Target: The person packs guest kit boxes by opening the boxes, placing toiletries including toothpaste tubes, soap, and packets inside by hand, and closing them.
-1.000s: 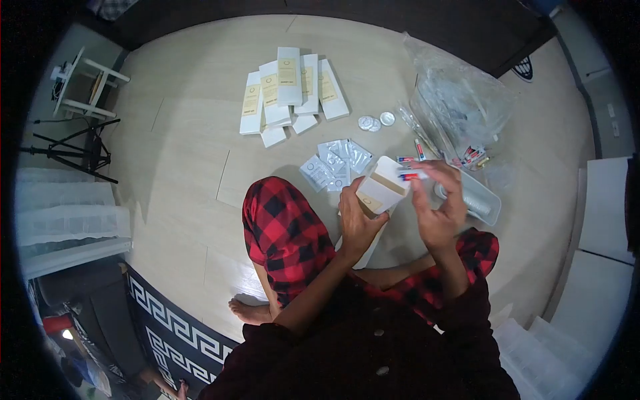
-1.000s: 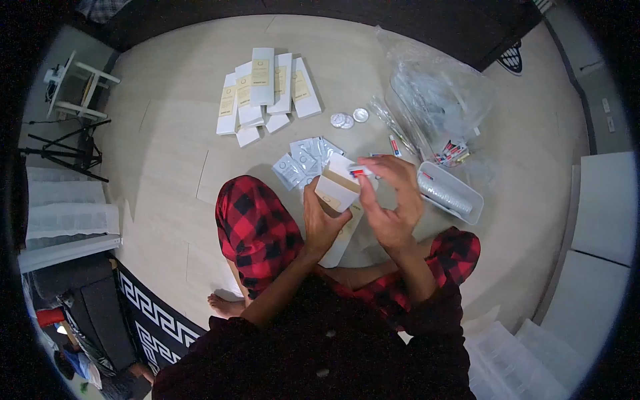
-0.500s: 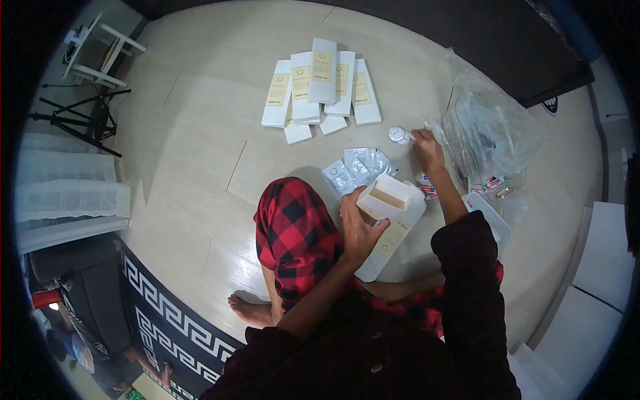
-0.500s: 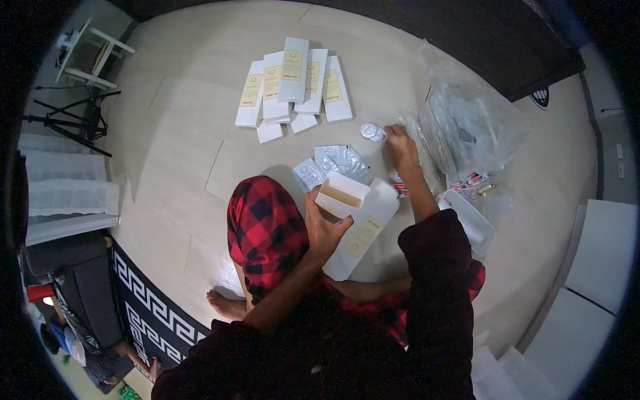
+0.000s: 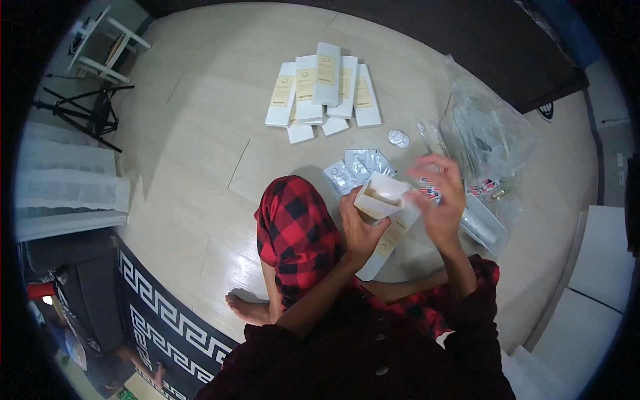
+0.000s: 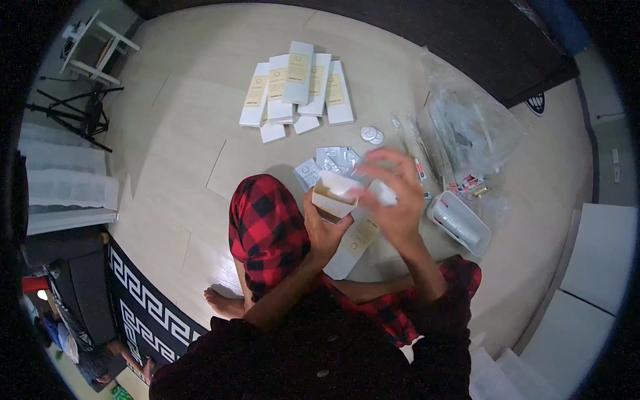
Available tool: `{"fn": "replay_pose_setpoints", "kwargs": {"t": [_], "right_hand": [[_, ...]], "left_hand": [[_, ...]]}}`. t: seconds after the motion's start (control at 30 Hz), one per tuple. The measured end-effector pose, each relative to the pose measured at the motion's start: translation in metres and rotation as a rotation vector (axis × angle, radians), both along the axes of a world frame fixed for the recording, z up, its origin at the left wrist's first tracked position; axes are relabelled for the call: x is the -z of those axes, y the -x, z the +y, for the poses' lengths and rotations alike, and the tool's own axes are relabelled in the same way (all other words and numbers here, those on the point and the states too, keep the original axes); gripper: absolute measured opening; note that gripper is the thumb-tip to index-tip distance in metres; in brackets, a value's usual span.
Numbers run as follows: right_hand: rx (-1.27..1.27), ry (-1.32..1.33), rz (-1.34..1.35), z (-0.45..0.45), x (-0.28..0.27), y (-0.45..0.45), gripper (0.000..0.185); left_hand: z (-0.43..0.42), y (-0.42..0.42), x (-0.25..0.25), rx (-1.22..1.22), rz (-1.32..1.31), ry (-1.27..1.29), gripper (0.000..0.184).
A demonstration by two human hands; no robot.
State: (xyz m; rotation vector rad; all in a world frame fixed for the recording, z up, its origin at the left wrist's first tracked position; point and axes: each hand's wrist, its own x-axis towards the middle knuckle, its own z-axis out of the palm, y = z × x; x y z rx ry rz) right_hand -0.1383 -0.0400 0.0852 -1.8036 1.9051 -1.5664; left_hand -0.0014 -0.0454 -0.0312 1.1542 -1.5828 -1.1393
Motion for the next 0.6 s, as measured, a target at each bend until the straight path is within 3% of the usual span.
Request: {"fn": "replay_pose_setpoints", "kwargs": {"t": [0.03, 0.1, 0.17, 0.23, 0.33, 0.37, 0.43, 0.47, 0.53, 0.6], "right_hand": [[-0.011, -0.002, -0.002, -0.009, 0.011, 0.001, 0.016], [0.222, -0.099, -0.420, -0.038, 0.053, 0.012, 0.017], [-0.031, -0.333, -0.398, -0.057, 0.138, 0.019, 0.017], [0.107, -0.607, 0.003, -0.069, 0.165, -0.008, 0.018], [0.202, -0.484, 0.237, -0.072, 0.182, -0.025, 0.015], [0.200, -0.484, 0.239, -0.073, 0.183, -0.023, 0.015], [0.132, -0.821, 0.081, -0.072, 0.182, -0.015, 0.020], [0.138, -0.821, 0.083, -0.067, 0.178, -0.007, 0.020], [-0.042, -0.561, -0.375, -0.058, 0.174, 0.015, 0.016], [0.000, -0.002, -0.623, -0.045, 0.139, 0.035, 0.008]], "left_hand": [[0.007, -0.004, 0.003, -0.011, -0.002, -0.002, 0.076], [0.022, -0.010, 0.009, -0.035, 0.041, -0.035, 0.075], [0.033, -0.011, 0.012, -0.018, 0.050, 0.039, 0.075], [0.033, -0.015, 0.014, 0.022, -0.014, 0.206, 0.081], [0.026, -0.016, 0.017, -0.020, 0.001, 0.257, 0.080], [0.022, -0.016, 0.017, -0.022, 0.002, 0.258, 0.080], [0.019, -0.018, 0.017, -0.045, -0.026, 0.222, 0.080], [0.019, -0.016, 0.016, -0.041, -0.021, 0.222, 0.080], [0.016, -0.014, 0.015, -0.051, -0.013, 0.145, 0.075], [0.016, -0.015, 0.013, -0.054, -0.066, 0.124, 0.075]]}}
